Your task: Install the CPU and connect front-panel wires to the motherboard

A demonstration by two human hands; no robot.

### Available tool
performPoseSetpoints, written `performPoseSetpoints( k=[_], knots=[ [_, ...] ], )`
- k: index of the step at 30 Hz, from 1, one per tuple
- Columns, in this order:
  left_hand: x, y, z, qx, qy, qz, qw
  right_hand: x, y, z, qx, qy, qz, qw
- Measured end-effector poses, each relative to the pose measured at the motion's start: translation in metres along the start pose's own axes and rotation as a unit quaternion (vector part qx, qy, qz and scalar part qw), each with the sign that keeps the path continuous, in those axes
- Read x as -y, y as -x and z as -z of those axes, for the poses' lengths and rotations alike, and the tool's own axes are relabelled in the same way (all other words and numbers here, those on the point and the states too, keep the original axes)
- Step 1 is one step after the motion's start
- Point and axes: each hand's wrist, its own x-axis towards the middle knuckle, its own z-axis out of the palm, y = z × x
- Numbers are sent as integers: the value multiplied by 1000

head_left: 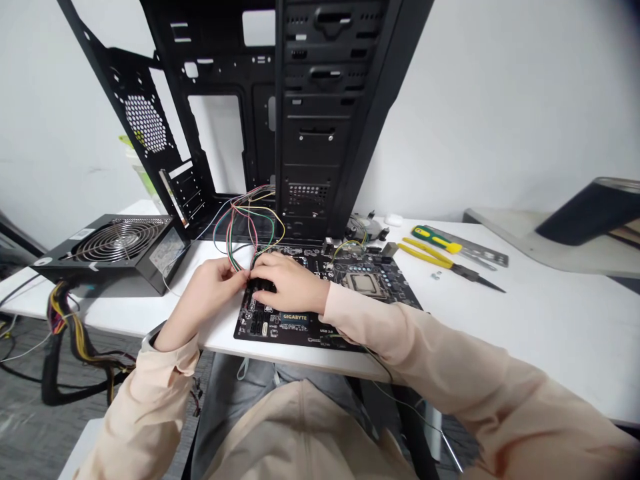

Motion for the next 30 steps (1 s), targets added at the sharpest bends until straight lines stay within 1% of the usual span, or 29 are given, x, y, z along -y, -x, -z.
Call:
performPoseSetpoints(
  k=[7, 9, 13, 15, 17, 26, 28, 30],
  knots=[
    [-4, 3, 2, -5, -14, 4, 1000, 3, 0, 1, 8, 45, 21, 999],
    [-5, 3, 4, -1, -5, -3, 1000, 4, -1, 3, 10, 56, 22, 998],
    [-3, 2, 8, 60, 54, -36, 996, 6, -1, 5, 17, 69, 26, 997],
    [-1, 1, 9, 81, 60, -49, 994, 6, -2, 6, 21, 74, 28, 997],
    [0, 1, 9, 76, 47, -57, 994, 6, -2, 7, 24, 80, 29, 996],
    [3, -1, -1, 15, -40, -78, 996, 5, -3, 6, 27, 86, 33, 995],
    [4, -2, -1, 22, -41, -84, 995, 5, -3, 6, 30, 84, 37, 995],
    [3, -3, 0, 44, -38, -89, 994, 5, -3, 6, 32, 85, 40, 995]
  ],
)
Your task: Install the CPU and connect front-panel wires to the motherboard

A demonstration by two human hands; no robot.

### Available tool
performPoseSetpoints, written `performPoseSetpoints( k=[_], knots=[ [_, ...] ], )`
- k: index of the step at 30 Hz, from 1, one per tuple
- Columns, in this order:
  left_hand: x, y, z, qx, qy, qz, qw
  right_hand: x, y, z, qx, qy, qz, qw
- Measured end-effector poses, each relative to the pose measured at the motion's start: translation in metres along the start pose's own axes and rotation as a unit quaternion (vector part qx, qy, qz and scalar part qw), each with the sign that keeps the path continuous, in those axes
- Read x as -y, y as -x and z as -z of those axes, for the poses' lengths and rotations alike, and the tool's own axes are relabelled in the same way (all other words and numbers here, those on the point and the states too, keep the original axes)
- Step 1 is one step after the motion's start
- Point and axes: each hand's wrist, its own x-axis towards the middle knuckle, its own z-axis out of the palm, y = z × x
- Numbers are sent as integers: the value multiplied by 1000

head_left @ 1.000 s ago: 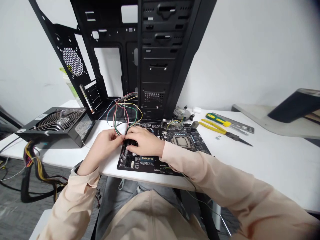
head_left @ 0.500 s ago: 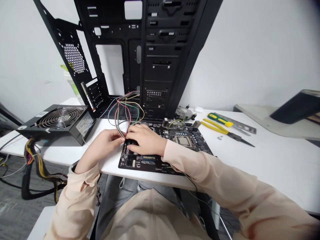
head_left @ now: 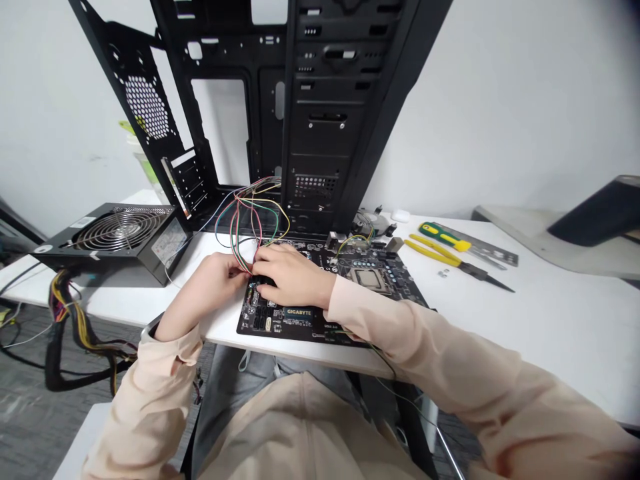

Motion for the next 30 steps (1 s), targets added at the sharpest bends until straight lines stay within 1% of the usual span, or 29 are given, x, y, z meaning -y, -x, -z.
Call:
performPoseSetpoints(
  k=[3, 6, 14, 22, 27, 30],
  knots=[
    [-1, 0, 4, 25, -4, -3, 1000, 0, 0, 0, -1, 12, 1, 1000],
    [-1, 1, 6, 33, -4, 6, 999, 0, 1, -1, -1, 32, 1, 999],
    [4, 3, -3, -5, -13, 13, 1000, 2, 1, -1, -4, 57, 11, 998],
    [7, 5, -7, -32, -14, 17, 999, 5, -1, 2, 11, 69, 21, 997],
    [9, 3, -7, -23, -10, 22, 999, 5, 0, 2, 8, 63, 22, 998],
    [5, 3, -4, -9, -10, 26, 1000, 5, 1, 0, 0, 52, 14, 999]
  ],
)
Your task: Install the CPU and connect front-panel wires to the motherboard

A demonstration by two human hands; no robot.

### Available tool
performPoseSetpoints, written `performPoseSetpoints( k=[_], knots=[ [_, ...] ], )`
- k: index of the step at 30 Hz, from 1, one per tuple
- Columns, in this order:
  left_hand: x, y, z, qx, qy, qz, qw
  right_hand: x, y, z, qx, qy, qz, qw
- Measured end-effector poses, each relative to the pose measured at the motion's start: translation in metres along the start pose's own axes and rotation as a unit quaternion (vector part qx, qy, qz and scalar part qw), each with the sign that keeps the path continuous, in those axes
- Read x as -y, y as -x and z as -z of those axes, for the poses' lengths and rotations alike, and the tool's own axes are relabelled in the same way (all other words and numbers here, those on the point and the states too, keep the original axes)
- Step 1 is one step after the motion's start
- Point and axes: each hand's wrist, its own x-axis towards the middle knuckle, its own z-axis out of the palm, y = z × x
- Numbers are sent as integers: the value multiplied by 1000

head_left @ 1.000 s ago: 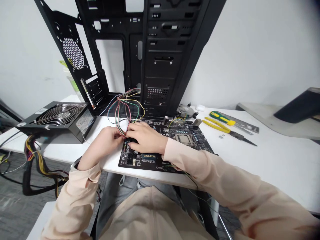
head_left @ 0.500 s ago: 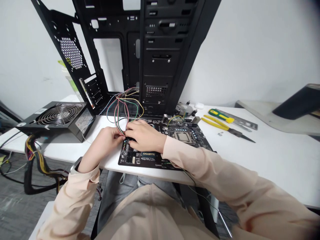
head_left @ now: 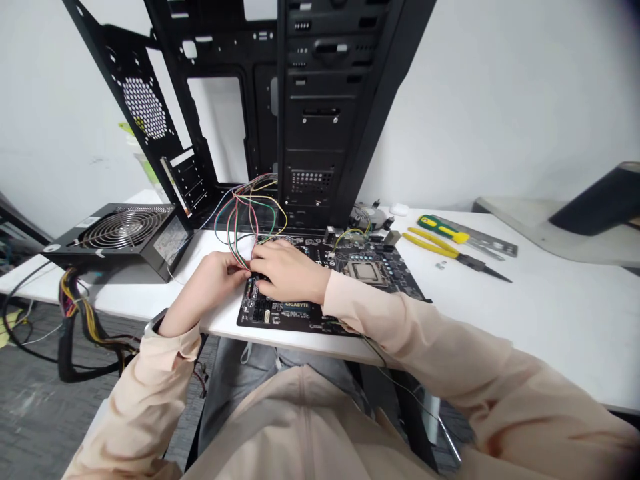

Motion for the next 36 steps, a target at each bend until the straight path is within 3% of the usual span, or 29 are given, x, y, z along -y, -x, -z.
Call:
performPoseSetpoints(
  k=[3, 5, 7, 10, 15, 21, 28, 36],
  knots=[
    [-6, 5, 5, 2, -9, 6, 1000, -1, 1, -2, -3, -23, -12, 1000],
    [-8, 12, 7, -42, -59, 21, 997, -3, 1, -3, -11, -45, -17, 999],
    [-6, 21, 8, -112, -164, 47, 979, -5, 1, -4, -24, -66, -22, 997],
    [1, 30, 5, -136, -295, 79, 942, -7, 1, -4, -40, -81, -28, 996],
    [11, 34, 5, -111, -318, 69, 939, -11, 3, -4, -42, -89, -32, 995],
    [-5, 35, 20, -80, -268, -9, 960, -15, 5, -7, -45, -93, -41, 994],
    [-27, 33, 22, 15, -399, -30, 916, -14, 5, -6, -52, -93, -41, 993],
    [-42, 31, 33, 104, -392, -109, 908, -13, 6, -3, -35, -65, -38, 996]
  ],
)
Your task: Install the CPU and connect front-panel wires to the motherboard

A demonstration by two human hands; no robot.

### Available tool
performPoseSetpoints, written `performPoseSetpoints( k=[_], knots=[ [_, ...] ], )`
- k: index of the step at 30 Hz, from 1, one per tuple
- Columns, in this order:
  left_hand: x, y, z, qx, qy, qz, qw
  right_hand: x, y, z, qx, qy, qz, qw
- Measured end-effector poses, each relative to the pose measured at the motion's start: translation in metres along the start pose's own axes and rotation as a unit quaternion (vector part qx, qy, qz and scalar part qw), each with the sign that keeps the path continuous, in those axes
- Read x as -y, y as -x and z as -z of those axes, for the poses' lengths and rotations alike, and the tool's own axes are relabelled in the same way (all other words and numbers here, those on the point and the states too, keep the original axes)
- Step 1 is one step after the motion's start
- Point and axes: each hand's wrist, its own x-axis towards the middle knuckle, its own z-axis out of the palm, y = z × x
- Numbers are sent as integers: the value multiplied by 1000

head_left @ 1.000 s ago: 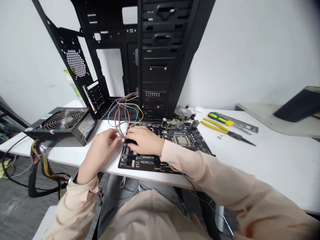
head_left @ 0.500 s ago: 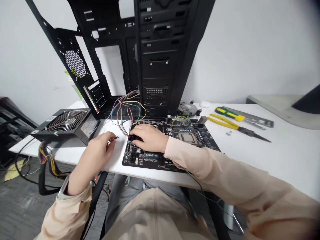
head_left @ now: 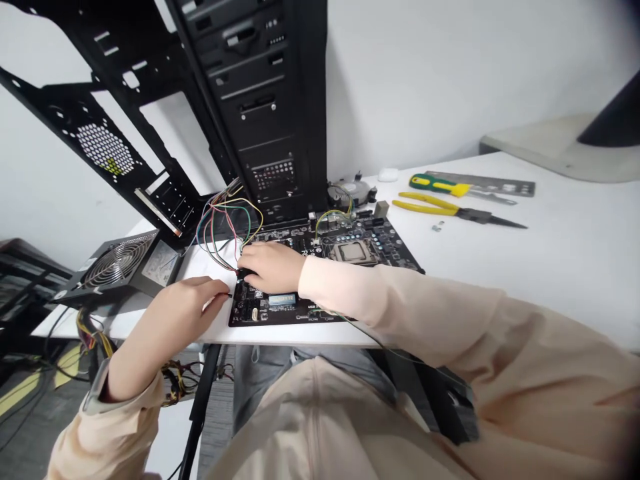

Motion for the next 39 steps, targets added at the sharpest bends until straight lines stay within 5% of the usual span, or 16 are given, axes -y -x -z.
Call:
performPoseSetpoints(
  k=[23, 39],
  knots=[
    [-22, -30, 21, 195, -98, 70, 973, 1, 2, -1, -2, 35, 12, 999],
    [-19, -33, 15, 125, -137, 36, 982, 4, 4, 4, 13, 31, 11, 999]
  ],
)
